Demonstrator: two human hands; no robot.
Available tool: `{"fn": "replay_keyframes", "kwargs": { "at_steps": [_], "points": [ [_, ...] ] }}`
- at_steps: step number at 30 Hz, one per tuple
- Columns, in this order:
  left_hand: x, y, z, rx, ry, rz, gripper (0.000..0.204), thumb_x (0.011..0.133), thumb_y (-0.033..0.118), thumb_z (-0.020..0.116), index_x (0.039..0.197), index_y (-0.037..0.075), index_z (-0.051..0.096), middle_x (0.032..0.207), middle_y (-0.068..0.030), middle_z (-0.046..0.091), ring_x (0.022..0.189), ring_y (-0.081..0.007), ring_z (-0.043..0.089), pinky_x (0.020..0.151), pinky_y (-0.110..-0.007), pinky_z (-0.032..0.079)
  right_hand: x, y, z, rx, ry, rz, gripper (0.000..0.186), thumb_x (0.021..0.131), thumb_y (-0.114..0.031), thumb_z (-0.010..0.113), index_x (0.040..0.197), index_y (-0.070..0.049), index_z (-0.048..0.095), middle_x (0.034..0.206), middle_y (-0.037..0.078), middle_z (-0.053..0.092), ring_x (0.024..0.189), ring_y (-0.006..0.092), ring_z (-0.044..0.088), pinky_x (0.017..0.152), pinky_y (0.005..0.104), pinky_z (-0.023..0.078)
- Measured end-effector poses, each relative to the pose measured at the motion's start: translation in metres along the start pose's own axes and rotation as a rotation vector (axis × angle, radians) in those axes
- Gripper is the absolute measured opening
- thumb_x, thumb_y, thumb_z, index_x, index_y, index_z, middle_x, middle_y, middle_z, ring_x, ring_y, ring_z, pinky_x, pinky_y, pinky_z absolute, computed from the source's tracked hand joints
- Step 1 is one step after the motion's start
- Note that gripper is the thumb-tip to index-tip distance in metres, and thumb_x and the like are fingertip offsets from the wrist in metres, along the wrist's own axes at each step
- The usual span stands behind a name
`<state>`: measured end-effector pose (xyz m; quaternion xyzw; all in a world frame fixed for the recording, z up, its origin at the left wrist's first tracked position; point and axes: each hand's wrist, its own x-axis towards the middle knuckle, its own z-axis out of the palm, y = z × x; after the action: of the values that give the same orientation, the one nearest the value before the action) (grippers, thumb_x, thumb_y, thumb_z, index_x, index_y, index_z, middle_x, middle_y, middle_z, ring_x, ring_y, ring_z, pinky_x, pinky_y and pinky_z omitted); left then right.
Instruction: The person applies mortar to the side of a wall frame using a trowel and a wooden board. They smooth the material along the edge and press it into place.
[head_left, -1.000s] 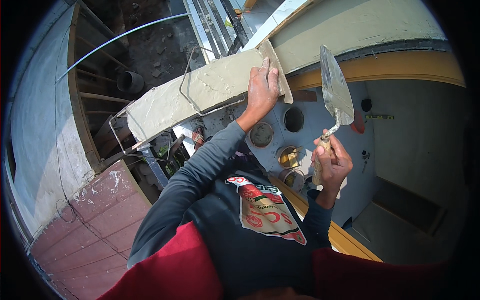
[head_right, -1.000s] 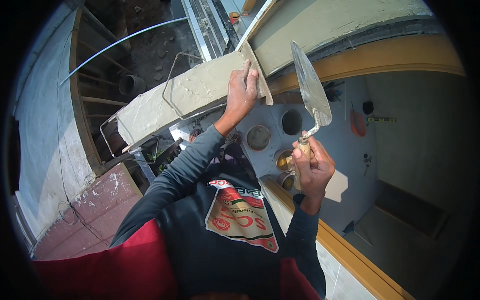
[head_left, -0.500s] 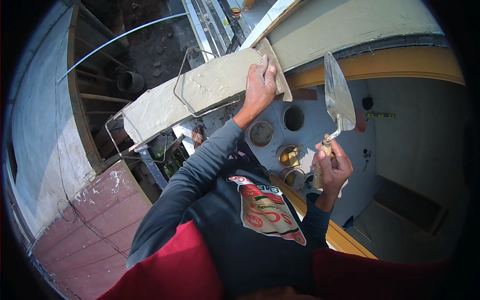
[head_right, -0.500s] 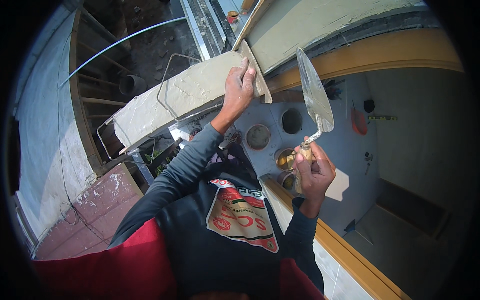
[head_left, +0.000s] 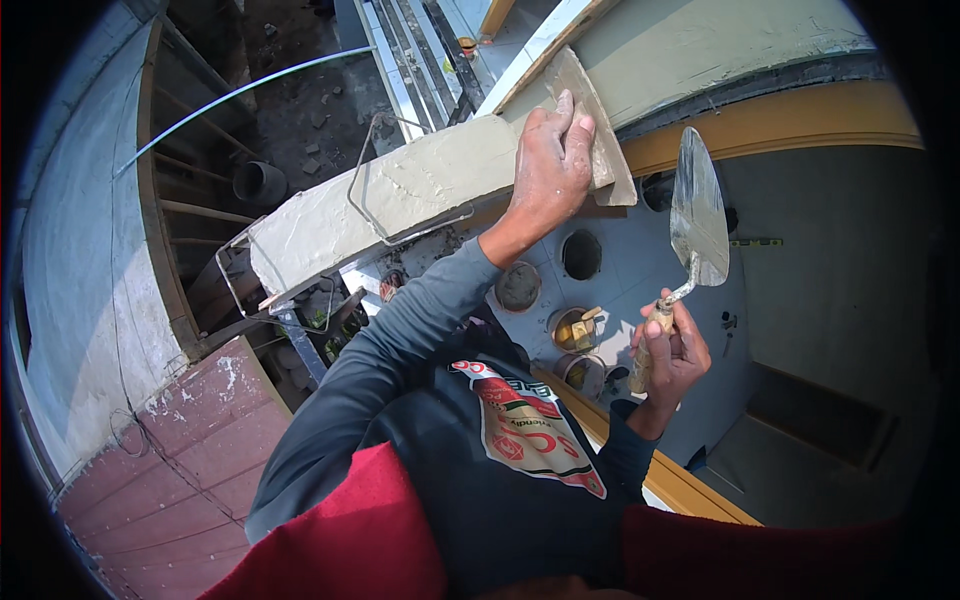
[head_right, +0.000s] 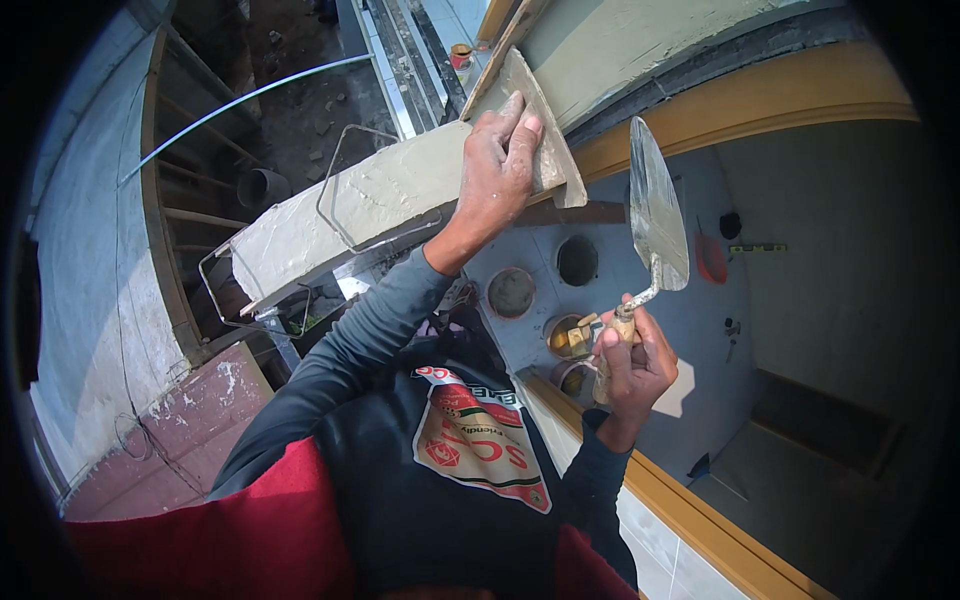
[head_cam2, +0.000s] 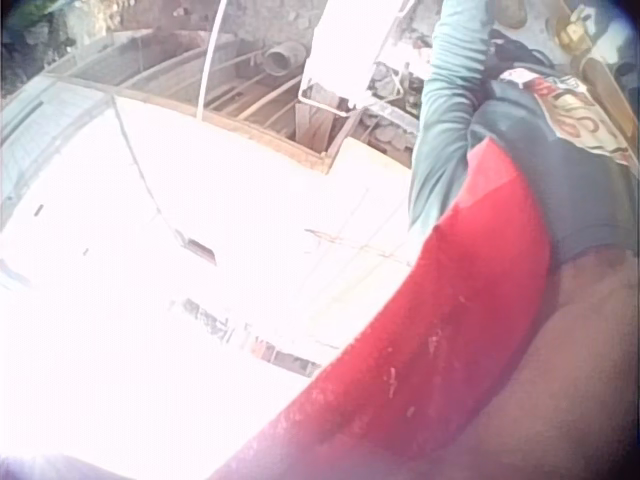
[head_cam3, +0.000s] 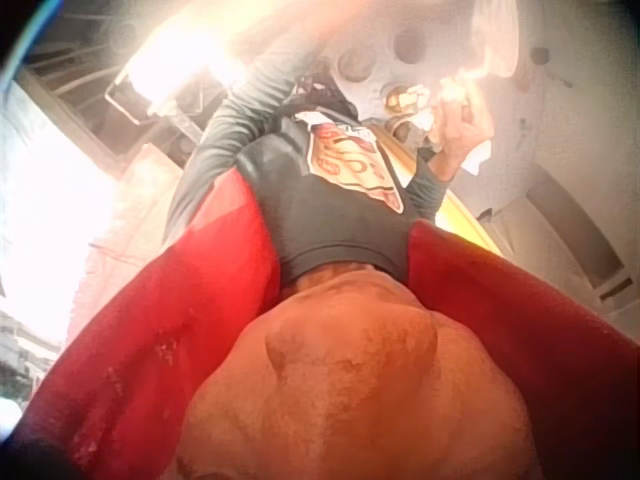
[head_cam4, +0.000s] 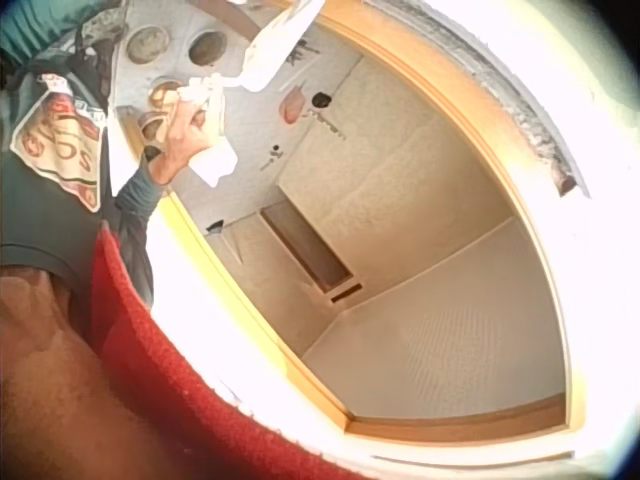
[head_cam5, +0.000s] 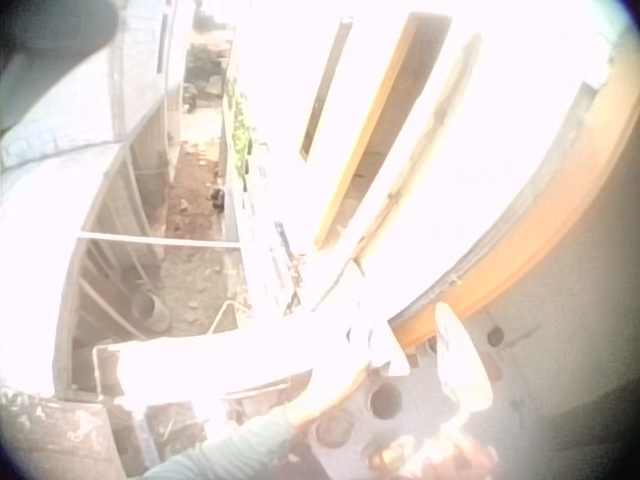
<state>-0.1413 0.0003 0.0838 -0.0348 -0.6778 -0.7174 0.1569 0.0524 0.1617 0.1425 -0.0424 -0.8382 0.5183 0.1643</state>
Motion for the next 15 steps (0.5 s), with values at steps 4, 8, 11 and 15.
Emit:
{"fn": "replay_keyframes", "kwargs": {
  "at_steps": [4, 8, 11, 15],
  "points": [
    [0.005, 0.039, -0.003, -0.043, -0.001, 0.089, 0.047, 0.096, 0.024, 0.053, 0.126, -0.013, 0.053, 0.086, -0.02, 0.056, 0.082, -0.0269, 0.056, 0.078, -0.036, 0.045, 0.0, -0.013, 0.004, 0.073, 0.043, 0.017, 0.042, 0.087, -0.008, 0.067, 0.121, 0.014, 0.056, 0.092, 0.017, 0.065, 0.064, 0.0131, 0.06, 0.055, 0.0236, 0.049],
    [-0.02, 0.068, -0.031, -0.062, -0.08, 0.197, 0.039, 0.095, 0.017, 0.057, 0.125, -0.007, 0.058, 0.088, -0.0182, 0.056, 0.081, -0.0238, 0.057, 0.075, -0.034, 0.046, 0.004, -0.023, 0.004, 0.102, 0.058, 0.007, 0.041, 0.086, -0.007, 0.066, 0.12, 0.014, 0.057, 0.092, 0.017, 0.065, 0.066, 0.0139, 0.061, 0.057, 0.0246, 0.05],
    [-0.032, 0.043, -0.064, 0.215, -0.076, 0.281, 0.037, 0.089, 0.01, 0.064, 0.123, -0.004, 0.062, 0.088, -0.0168, 0.056, 0.077, -0.0246, 0.059, 0.069, -0.033, 0.049, 0.015, -0.016, -0.003, -0.061, -0.014, -0.12, 0.038, 0.084, -0.005, 0.068, 0.117, 0.013, 0.059, 0.093, 0.019, 0.066, 0.072, 0.0174, 0.064, 0.058, 0.0268, 0.052],
    [-0.035, 0.021, -0.094, 0.534, -0.054, 0.315, 0.028, 0.084, 0.012, 0.07, 0.111, 0.003, 0.068, 0.091, -0.0116, 0.06, 0.071, -0.0256, 0.064, 0.063, -0.034, 0.051, 0.036, -0.028, 0.006, -0.602, -0.203, -0.486, 0.031, 0.076, -0.003, 0.075, 0.102, 0.01, 0.064, 0.093, 0.021, 0.066, 0.082, 0.0273, 0.067, 0.061, 0.032, 0.056]
  ]
}}
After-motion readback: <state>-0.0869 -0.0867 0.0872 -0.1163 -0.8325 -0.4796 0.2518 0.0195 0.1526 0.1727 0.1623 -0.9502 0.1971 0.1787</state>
